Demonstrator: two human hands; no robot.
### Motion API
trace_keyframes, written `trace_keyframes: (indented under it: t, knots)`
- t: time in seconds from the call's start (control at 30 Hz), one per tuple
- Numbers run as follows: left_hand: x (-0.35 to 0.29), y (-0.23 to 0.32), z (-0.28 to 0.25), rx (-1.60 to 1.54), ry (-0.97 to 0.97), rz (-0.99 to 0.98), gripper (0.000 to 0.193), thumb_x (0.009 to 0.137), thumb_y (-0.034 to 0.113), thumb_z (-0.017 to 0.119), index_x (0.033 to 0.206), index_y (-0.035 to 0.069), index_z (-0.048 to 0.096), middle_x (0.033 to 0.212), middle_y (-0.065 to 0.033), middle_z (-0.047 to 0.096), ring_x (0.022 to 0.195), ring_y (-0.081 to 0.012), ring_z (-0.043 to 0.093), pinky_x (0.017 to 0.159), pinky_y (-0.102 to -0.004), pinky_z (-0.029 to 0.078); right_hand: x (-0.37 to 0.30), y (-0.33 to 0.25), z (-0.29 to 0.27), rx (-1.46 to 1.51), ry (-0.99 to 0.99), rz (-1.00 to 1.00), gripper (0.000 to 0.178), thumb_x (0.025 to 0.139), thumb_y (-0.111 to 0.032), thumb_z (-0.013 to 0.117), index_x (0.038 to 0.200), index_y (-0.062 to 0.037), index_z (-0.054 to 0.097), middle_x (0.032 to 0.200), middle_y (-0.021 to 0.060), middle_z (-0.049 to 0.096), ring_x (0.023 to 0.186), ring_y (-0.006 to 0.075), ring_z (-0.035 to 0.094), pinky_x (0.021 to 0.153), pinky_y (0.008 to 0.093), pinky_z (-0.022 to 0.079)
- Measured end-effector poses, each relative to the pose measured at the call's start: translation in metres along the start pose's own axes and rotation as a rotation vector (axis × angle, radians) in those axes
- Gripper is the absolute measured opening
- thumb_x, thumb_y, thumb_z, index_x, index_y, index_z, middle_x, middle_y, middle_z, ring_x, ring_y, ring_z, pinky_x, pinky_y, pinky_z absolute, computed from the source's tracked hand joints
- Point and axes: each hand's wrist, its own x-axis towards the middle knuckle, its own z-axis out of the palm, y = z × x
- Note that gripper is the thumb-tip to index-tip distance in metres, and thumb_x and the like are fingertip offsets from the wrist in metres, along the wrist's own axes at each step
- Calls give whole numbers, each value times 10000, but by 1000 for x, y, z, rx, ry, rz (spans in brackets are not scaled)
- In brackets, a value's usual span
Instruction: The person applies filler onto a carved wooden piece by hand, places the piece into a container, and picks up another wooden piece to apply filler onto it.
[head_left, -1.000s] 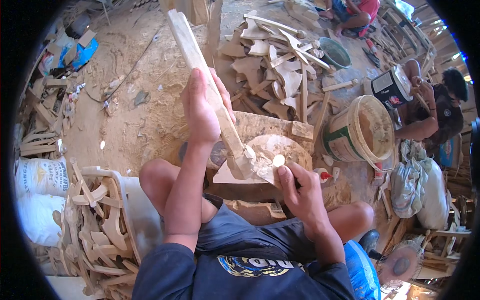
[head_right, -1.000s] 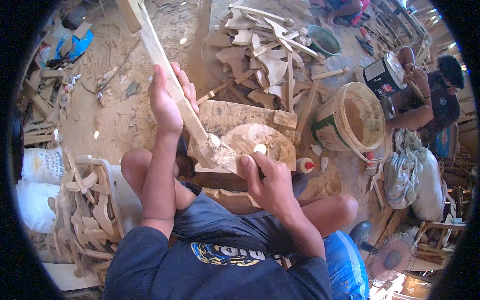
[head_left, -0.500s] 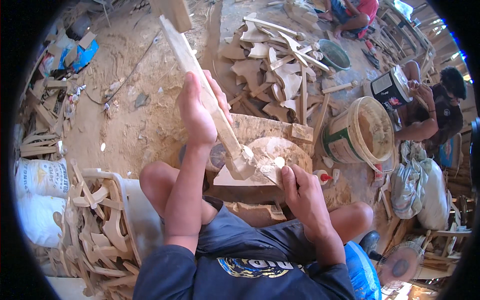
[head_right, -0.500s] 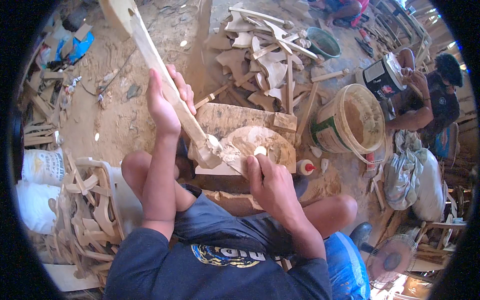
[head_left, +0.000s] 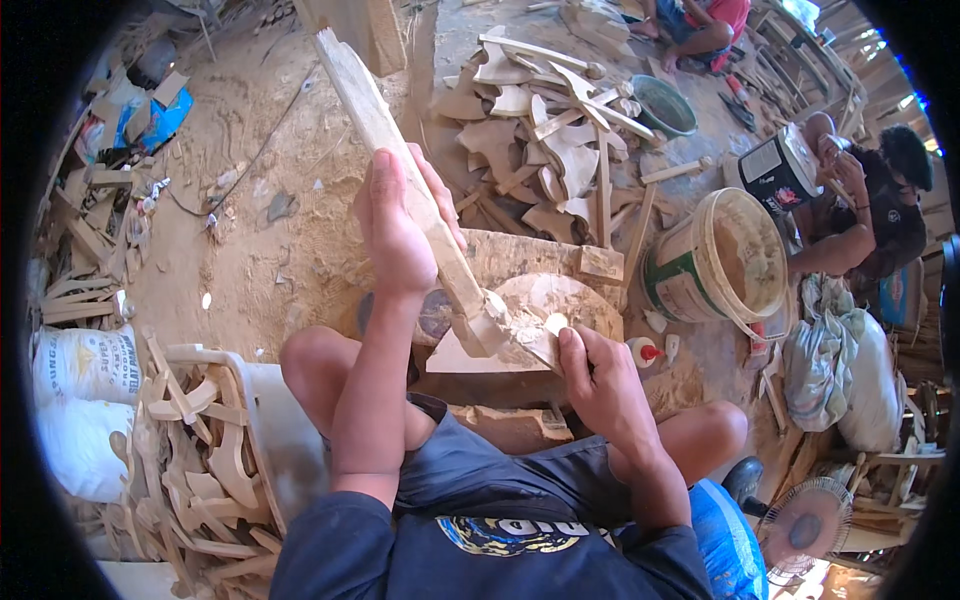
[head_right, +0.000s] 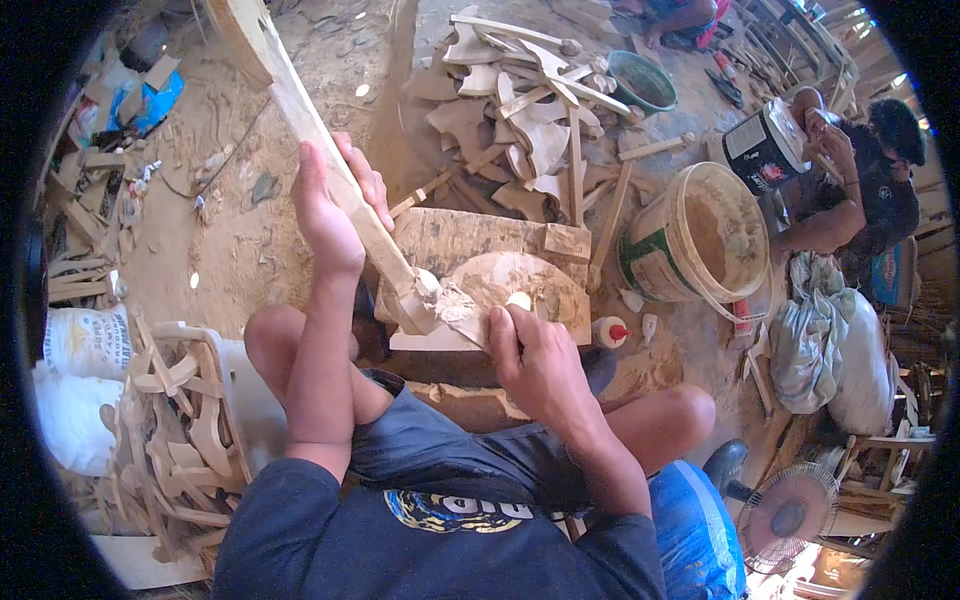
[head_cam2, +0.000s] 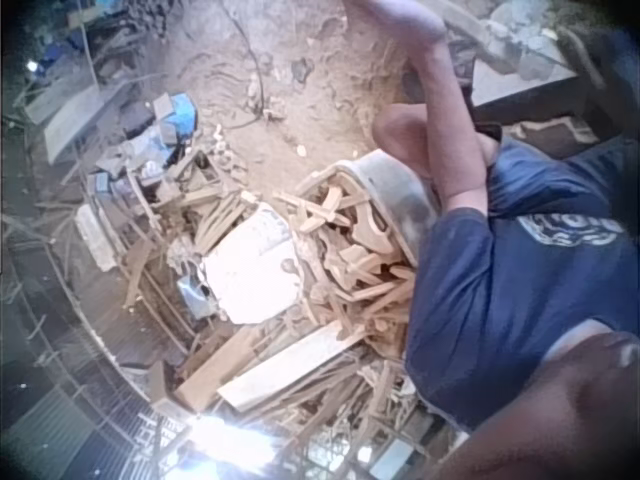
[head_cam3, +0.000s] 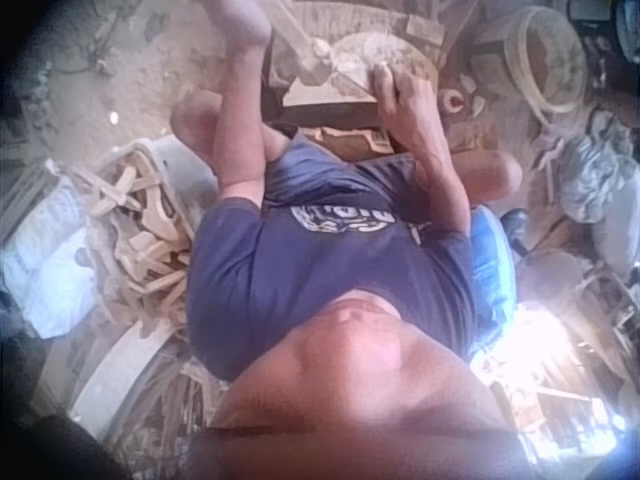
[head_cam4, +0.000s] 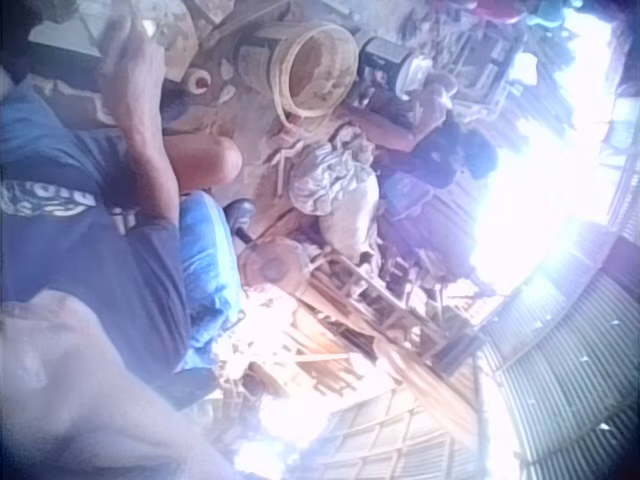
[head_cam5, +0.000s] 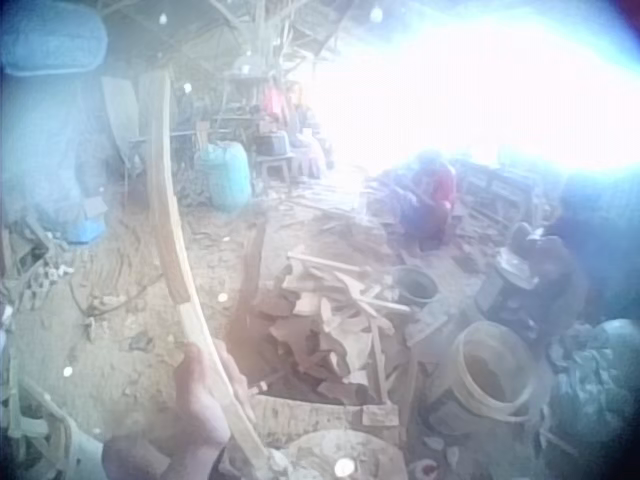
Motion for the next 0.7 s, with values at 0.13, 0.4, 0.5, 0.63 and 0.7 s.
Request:
trace_keyframes:
  t: [0.13, 0.4, 0.5, 0.63, 0.7]
  knots:
    - [3, -2, 1, -64, 7, 4, 556, 1144, 572, 394, 1023, 57, 564, 632, -79, 549, 426, -166, 521, 404, -308, 459, 1, 6, 11, -38, 34, -44, 329, 1107, -245, 560, 913, -10, 686, 780, 294, 677, 795, 514, 679, 731, 608, 508]
    - [1, -1, -2, -8, 21, 2, 579, 1132, 633, 381, 1105, 77, 540, 656, -37, 484, 441, -154, 461, 382, -298, 441, 0, 0, -4, -60, 30, 25, 333, 1103, -249, 571, 913, -9, 702, 807, 308, 678, 786, 526, 667, 733, 610, 508]
    - [2, -3, -1, -27, 13, -1, 579, 1133, 627, 384, 1115, 70, 543, 656, -39, 488, 444, -153, 469, 382, -298, 442, 2, 3, 9, -35, 43, -24, 327, 1102, -246, 572, 922, -8, 704, 804, 310, 674, 787, 528, 665, 731, 611, 507]
    - [3, -1, 0, 5, 0, 16, 558, 1137, 617, 379, 1096, 82, 533, 657, -41, 490, 445, -151, 471, 382, -296, 438, 1, 3, 16, -147, 40, -43, 332, 1107, -265, 564, 940, -13, 703, 799, 309, 673, 782, 527, 666, 721, 617, 503]
    - [3, -1, -2, 17, 10, 23, 552, 1139, 612, 378, 1095, 84, 534, 657, -42, 493, 447, -151, 473, 382, -298, 438, -3, 2, 8, -166, 21, -34, 335, 1108, -270, 560, 942, -15, 700, 797, 308, 674, 779, 527, 667, 720, 619, 503]
